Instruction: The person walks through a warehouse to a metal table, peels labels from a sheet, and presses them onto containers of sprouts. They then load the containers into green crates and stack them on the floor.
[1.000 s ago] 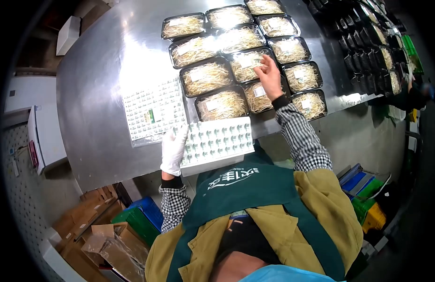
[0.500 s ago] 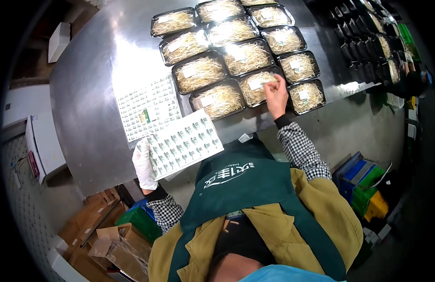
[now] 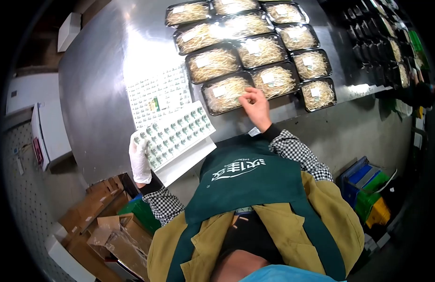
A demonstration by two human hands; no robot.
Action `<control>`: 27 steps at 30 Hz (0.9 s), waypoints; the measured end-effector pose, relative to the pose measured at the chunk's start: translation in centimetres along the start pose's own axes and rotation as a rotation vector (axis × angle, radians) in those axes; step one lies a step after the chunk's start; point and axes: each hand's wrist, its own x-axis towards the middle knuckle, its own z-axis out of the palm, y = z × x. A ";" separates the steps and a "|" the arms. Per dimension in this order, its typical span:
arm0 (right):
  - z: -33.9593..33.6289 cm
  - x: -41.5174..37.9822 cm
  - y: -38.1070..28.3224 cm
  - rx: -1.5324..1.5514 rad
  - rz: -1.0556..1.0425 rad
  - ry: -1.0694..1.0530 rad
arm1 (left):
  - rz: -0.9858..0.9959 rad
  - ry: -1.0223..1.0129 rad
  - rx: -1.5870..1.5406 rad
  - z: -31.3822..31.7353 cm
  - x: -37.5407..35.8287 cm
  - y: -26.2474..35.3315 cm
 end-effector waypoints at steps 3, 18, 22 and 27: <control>4.2 -0.4 0.4 -0.199 -0.186 0.044 | 0.033 -0.009 0.043 0.0 -0.5 -0.1; 6.4 -1.1 -13.6 -0.164 -0.786 -0.562 | 0.136 -0.023 0.204 4.3 -0.7 -2.2; 8.9 -2.1 -15.0 -0.205 -0.867 -0.620 | 0.159 0.017 0.454 4.9 -1.2 -1.2; 9.0 -2.9 -15.2 -0.224 -1.035 -0.561 | 0.283 0.050 0.504 5.4 -1.8 -1.0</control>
